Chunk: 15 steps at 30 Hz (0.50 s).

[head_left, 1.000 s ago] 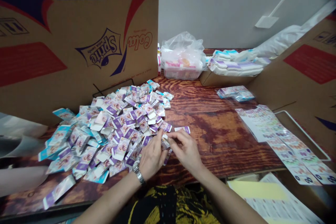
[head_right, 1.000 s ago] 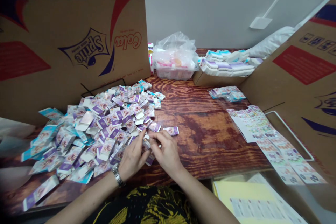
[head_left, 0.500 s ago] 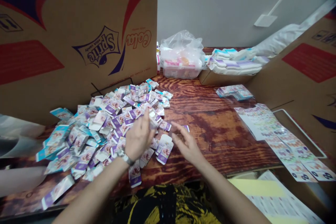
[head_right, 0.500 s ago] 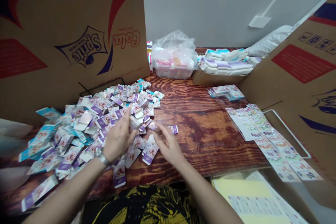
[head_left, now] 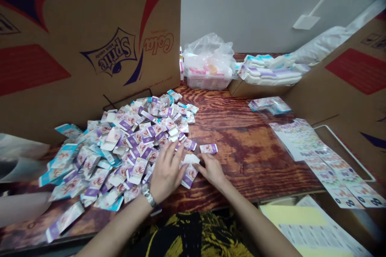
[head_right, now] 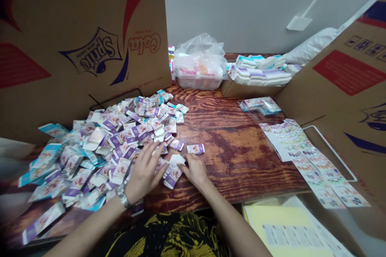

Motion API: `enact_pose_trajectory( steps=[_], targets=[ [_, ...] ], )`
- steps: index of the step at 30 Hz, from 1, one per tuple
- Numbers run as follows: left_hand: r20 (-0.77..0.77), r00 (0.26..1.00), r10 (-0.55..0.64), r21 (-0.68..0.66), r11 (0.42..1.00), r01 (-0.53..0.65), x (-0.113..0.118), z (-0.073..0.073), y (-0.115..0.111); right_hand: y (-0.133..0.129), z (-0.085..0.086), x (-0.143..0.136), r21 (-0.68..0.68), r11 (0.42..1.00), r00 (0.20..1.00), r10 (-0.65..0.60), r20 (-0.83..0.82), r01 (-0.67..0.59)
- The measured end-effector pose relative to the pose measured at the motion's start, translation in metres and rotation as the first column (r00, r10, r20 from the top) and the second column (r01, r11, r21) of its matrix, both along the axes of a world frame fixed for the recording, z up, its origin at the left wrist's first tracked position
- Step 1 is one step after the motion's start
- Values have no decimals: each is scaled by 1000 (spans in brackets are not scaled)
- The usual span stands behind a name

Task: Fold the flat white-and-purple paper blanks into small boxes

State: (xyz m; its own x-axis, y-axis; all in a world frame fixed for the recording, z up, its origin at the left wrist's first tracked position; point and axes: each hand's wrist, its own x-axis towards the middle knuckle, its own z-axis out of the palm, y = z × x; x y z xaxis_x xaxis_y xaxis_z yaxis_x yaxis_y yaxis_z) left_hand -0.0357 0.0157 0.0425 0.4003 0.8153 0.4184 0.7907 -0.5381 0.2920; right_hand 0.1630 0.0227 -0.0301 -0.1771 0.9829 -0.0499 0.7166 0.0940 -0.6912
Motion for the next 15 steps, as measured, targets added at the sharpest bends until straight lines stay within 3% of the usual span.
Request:
enact_pose_trajectory(
  steps=[3,8,11,15],
  targets=[
    [10,997,-76,-115,990,77,11,-25,-16,2,-1,3,-18,997,989,-74,-126,72],
    [-31,997,-68,-212,975,60,19,-52,-21,4,-2,3,-79,993,953,-112,-282,93],
    [-53,997,-48,-235,971,35,23,-58,-20,3,3,2,-96,993,921,-103,-375,72],
    [-33,999,-14,-258,966,5,25,-56,-18,2,17,-5,-170,984,823,-132,-552,44]
  ],
)
